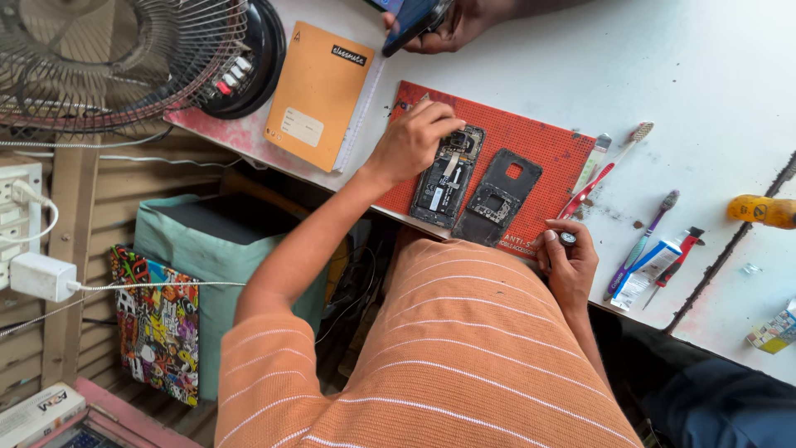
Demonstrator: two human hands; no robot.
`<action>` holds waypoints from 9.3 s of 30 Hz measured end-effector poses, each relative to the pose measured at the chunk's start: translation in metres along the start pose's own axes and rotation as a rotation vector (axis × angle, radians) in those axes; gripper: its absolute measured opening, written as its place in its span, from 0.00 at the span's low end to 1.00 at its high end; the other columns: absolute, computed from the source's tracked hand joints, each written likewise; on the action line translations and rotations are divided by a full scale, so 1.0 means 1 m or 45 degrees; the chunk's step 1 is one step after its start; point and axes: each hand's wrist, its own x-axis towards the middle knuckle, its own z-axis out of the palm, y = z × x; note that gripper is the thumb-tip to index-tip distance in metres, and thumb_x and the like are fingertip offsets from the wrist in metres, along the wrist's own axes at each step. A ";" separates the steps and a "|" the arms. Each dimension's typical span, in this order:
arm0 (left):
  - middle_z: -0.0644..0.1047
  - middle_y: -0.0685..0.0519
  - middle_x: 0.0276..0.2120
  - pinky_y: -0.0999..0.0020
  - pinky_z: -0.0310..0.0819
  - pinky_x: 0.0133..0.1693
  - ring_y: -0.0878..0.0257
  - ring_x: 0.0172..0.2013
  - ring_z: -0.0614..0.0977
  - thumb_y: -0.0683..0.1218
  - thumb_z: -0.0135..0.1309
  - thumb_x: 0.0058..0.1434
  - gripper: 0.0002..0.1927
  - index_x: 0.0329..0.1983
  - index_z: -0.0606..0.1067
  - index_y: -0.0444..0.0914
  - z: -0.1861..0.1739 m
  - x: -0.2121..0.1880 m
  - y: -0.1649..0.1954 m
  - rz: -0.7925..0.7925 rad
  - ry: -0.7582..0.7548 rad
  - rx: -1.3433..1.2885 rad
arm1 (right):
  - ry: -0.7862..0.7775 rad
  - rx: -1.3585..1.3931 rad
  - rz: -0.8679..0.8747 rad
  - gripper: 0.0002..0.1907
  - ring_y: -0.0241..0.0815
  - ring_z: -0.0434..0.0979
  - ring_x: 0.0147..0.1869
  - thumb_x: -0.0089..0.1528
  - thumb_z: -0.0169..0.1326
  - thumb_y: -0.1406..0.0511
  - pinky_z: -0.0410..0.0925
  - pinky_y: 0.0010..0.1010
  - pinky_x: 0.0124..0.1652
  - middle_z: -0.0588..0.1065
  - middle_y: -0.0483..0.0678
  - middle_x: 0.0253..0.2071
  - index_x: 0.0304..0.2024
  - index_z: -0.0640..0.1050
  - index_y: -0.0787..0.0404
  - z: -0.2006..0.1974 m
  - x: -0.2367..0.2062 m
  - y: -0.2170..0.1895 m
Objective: The person removes screws from the back of a disassembled smartphone using a screwdriver, then inspects the internal components. They continue to manipulate the device and use the screwdriver on different areas of the phone's interior.
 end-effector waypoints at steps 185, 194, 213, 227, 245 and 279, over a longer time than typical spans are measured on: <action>0.79 0.46 0.51 0.69 0.81 0.54 0.64 0.54 0.82 0.35 0.60 0.66 0.24 0.62 0.65 0.34 -0.020 -0.059 0.169 -0.411 0.190 -1.480 | -0.190 0.689 -0.083 0.24 0.28 0.67 0.21 0.63 0.63 0.72 0.60 0.19 0.20 0.80 0.57 0.46 0.60 0.72 0.67 0.020 -0.009 -0.129; 0.79 0.47 0.50 0.69 0.82 0.54 0.64 0.53 0.83 0.35 0.60 0.66 0.23 0.62 0.65 0.34 -0.019 -0.059 0.169 -0.434 0.190 -1.474 | -0.190 0.678 -0.082 0.24 0.27 0.67 0.21 0.63 0.63 0.72 0.58 0.18 0.20 0.80 0.56 0.46 0.60 0.72 0.66 0.020 -0.010 -0.129; 0.80 0.46 0.51 0.69 0.83 0.52 0.63 0.53 0.83 0.36 0.60 0.66 0.23 0.62 0.66 0.35 -0.020 -0.055 0.167 -0.444 0.190 -1.453 | -0.174 0.656 -0.096 0.23 0.27 0.67 0.21 0.64 0.62 0.72 0.59 0.18 0.19 0.80 0.57 0.45 0.60 0.73 0.68 0.021 -0.007 -0.128; 0.80 0.47 0.50 0.70 0.82 0.51 0.64 0.51 0.83 0.39 0.60 0.66 0.22 0.61 0.67 0.35 -0.024 -0.050 0.163 -0.518 0.165 -1.453 | -0.094 0.594 -0.060 0.24 0.27 0.65 0.18 0.62 0.62 0.71 0.58 0.18 0.17 0.80 0.56 0.45 0.59 0.73 0.67 0.026 -0.002 -0.130; 0.78 0.49 0.48 0.72 0.81 0.46 0.66 0.49 0.82 0.38 0.59 0.64 0.22 0.59 0.67 0.36 -0.026 -0.039 0.158 -0.588 0.155 -1.350 | -0.057 0.510 -0.022 0.22 0.26 0.64 0.19 0.61 0.60 0.73 0.57 0.18 0.18 0.80 0.54 0.42 0.58 0.74 0.69 0.029 0.003 -0.131; 0.81 0.50 0.39 0.76 0.79 0.41 0.70 0.38 0.82 0.42 0.55 0.70 0.12 0.54 0.70 0.34 0.001 -0.039 0.135 -0.639 0.334 -1.503 | -0.082 0.428 0.098 0.30 0.27 0.62 0.17 0.61 0.54 0.70 0.54 0.19 0.15 0.78 0.50 0.33 0.67 0.67 0.68 0.029 0.008 -0.118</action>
